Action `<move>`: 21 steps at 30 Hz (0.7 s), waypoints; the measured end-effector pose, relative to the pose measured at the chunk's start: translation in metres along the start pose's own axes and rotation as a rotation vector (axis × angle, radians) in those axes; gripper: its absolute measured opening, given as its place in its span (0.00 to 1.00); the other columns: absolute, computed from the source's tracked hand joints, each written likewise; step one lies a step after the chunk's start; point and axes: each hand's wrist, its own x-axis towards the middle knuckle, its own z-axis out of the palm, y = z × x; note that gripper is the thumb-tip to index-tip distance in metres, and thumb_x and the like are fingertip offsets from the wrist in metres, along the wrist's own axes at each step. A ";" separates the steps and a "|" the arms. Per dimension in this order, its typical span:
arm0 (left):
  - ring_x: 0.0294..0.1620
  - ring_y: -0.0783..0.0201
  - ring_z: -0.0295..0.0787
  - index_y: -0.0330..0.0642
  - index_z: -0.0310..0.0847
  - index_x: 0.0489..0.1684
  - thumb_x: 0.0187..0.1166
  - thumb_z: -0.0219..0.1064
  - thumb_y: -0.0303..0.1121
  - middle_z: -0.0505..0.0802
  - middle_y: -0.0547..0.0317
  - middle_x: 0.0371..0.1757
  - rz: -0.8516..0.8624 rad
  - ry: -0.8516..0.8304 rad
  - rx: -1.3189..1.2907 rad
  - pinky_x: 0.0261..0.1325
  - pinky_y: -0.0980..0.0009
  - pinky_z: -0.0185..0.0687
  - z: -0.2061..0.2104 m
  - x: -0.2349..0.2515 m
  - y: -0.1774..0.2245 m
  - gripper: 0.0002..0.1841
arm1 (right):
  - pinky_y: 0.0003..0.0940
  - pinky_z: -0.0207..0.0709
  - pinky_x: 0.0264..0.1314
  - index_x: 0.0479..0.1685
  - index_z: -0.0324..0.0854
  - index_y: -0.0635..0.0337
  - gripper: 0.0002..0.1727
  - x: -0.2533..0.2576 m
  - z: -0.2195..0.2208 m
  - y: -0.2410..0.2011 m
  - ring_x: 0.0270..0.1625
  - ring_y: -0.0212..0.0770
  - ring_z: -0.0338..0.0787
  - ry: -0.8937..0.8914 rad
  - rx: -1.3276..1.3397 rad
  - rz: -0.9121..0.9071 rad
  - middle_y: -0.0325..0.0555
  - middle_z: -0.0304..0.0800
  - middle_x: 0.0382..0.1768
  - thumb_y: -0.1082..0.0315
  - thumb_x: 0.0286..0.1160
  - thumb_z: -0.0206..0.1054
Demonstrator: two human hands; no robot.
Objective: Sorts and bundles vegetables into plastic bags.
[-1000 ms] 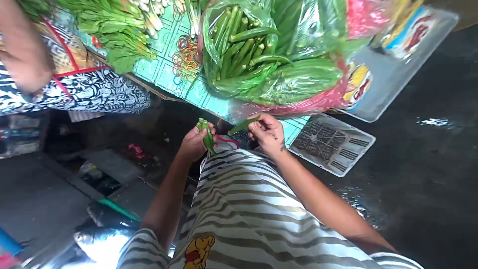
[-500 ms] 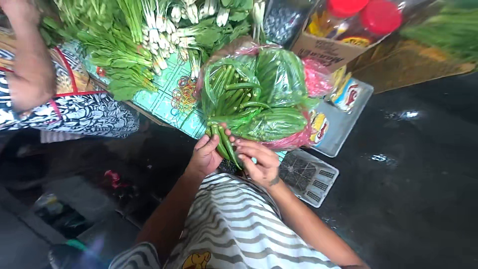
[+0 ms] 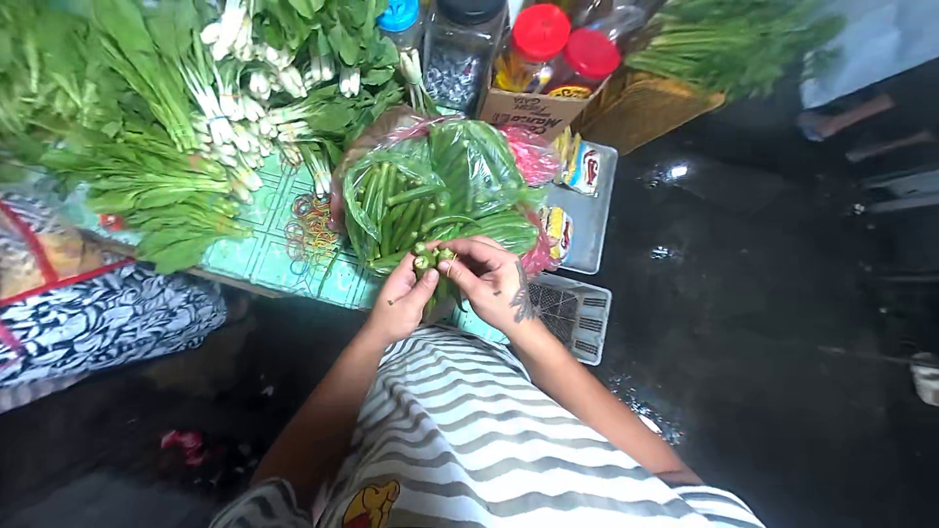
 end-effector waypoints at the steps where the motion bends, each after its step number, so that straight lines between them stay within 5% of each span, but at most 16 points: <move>1: 0.60 0.62 0.88 0.42 0.69 0.80 0.90 0.54 0.28 0.87 0.53 0.68 -0.023 0.023 -0.033 0.61 0.62 0.87 -0.001 0.002 -0.001 0.21 | 0.31 0.91 0.44 0.55 0.93 0.52 0.12 0.000 -0.001 0.000 0.43 0.32 0.92 -0.013 -0.022 -0.007 0.38 0.92 0.47 0.65 0.74 0.74; 3: 0.62 0.58 0.88 0.41 0.72 0.78 0.89 0.56 0.28 0.88 0.51 0.67 -0.060 0.106 -0.084 0.64 0.56 0.87 0.001 0.005 -0.005 0.19 | 0.31 0.90 0.43 0.57 0.93 0.51 0.13 -0.002 -0.001 0.001 0.42 0.30 0.91 -0.027 -0.075 -0.004 0.37 0.92 0.45 0.64 0.77 0.72; 6: 0.54 0.59 0.91 0.38 0.78 0.70 0.84 0.63 0.22 0.92 0.50 0.58 -0.067 0.240 -0.073 0.58 0.61 0.89 0.007 0.011 -0.008 0.17 | 0.31 0.89 0.42 0.61 0.91 0.50 0.15 -0.002 -0.002 0.000 0.41 0.31 0.90 -0.051 -0.105 0.043 0.38 0.91 0.46 0.64 0.81 0.67; 11: 0.51 0.59 0.91 0.38 0.80 0.68 0.81 0.67 0.24 0.92 0.50 0.56 -0.039 0.187 -0.025 0.52 0.62 0.91 -0.001 0.018 -0.005 0.17 | 0.35 0.88 0.31 0.62 0.90 0.55 0.14 -0.002 -0.023 -0.012 0.31 0.39 0.89 -0.146 0.240 0.281 0.46 0.92 0.46 0.68 0.83 0.65; 16: 0.47 0.55 0.93 0.37 0.78 0.69 0.84 0.63 0.23 0.92 0.46 0.54 -0.012 0.158 -0.079 0.49 0.60 0.93 -0.005 0.023 0.005 0.16 | 0.30 0.82 0.27 0.62 0.88 0.61 0.14 -0.002 -0.053 -0.030 0.26 0.37 0.84 -0.145 0.352 0.208 0.49 0.91 0.39 0.70 0.84 0.62; 21: 0.46 0.56 0.93 0.36 0.80 0.67 0.82 0.65 0.23 0.92 0.47 0.53 -0.023 0.118 0.002 0.50 0.59 0.93 0.013 0.020 0.007 0.16 | 0.37 0.89 0.47 0.58 0.91 0.53 0.13 0.007 -0.032 -0.014 0.44 0.34 0.91 -0.012 -0.135 0.151 0.41 0.92 0.47 0.64 0.81 0.67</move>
